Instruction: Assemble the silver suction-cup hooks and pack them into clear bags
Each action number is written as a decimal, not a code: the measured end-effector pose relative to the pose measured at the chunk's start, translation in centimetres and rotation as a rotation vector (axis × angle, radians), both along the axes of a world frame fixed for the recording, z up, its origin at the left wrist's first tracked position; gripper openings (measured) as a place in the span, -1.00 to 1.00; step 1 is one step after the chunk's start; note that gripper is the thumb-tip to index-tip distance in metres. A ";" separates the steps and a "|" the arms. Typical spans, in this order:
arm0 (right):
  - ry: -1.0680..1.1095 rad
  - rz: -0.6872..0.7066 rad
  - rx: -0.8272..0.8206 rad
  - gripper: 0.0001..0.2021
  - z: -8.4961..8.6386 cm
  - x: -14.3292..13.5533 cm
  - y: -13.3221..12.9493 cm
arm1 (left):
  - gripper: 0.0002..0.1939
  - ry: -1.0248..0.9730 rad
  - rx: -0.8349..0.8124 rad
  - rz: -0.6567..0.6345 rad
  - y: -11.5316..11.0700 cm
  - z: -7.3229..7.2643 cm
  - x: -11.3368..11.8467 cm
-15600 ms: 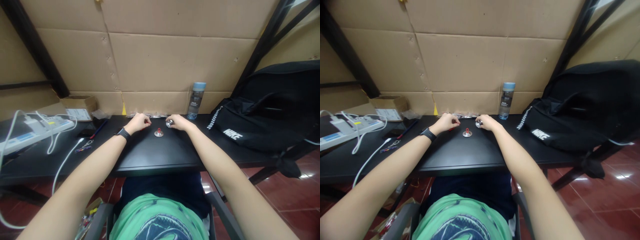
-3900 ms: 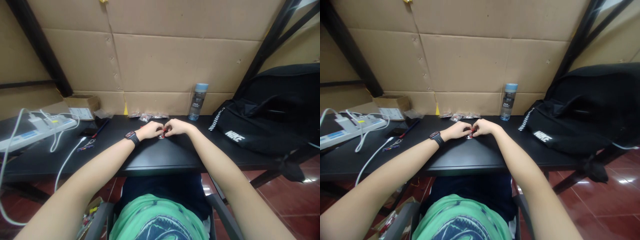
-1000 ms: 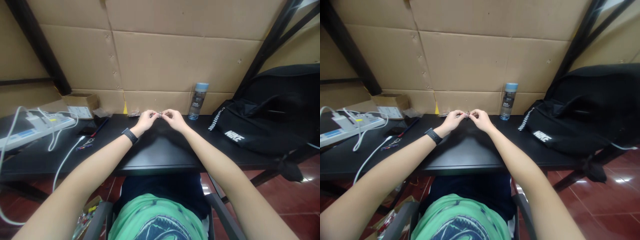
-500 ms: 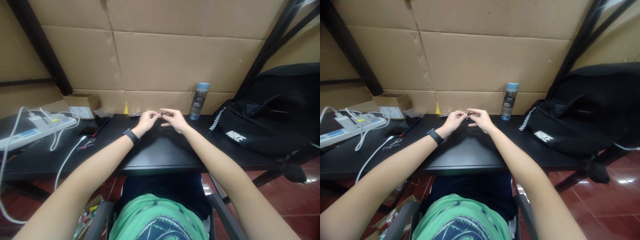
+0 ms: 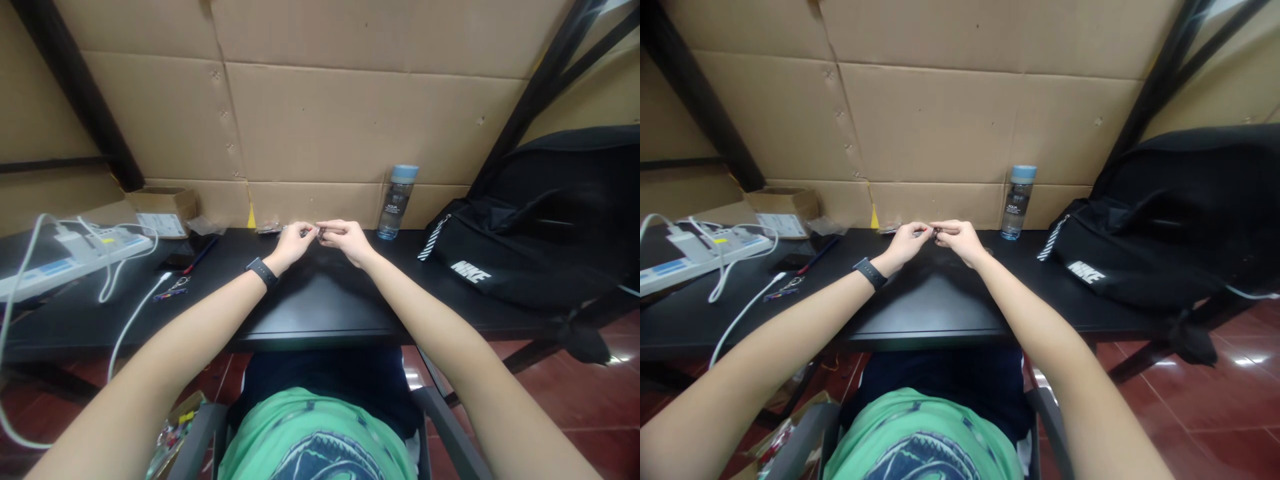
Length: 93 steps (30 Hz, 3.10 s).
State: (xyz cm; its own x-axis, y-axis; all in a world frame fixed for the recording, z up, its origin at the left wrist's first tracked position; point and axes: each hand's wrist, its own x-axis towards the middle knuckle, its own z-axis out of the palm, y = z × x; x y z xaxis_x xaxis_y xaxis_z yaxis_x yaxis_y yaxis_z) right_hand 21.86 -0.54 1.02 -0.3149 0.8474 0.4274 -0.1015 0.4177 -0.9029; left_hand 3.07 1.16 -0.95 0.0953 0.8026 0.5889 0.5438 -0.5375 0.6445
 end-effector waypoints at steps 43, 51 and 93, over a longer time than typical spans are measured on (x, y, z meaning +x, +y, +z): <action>-1.016 -0.021 0.478 -0.69 1.1 1.1 -0.9 | -0.23 0.694 -0.451 0.441 2.1 -0.9 -7.0; -1.016 -0.009 0.456 -0.70 1.0 1.1 -0.8 | -0.30 0.728 -0.262 0.681 1.5 0.2 -9.2; -1.027 0.025 0.460 -0.73 0.9 1.2 -0.7 | -0.43 0.766 -0.142 0.559 2.4 0.0 -9.8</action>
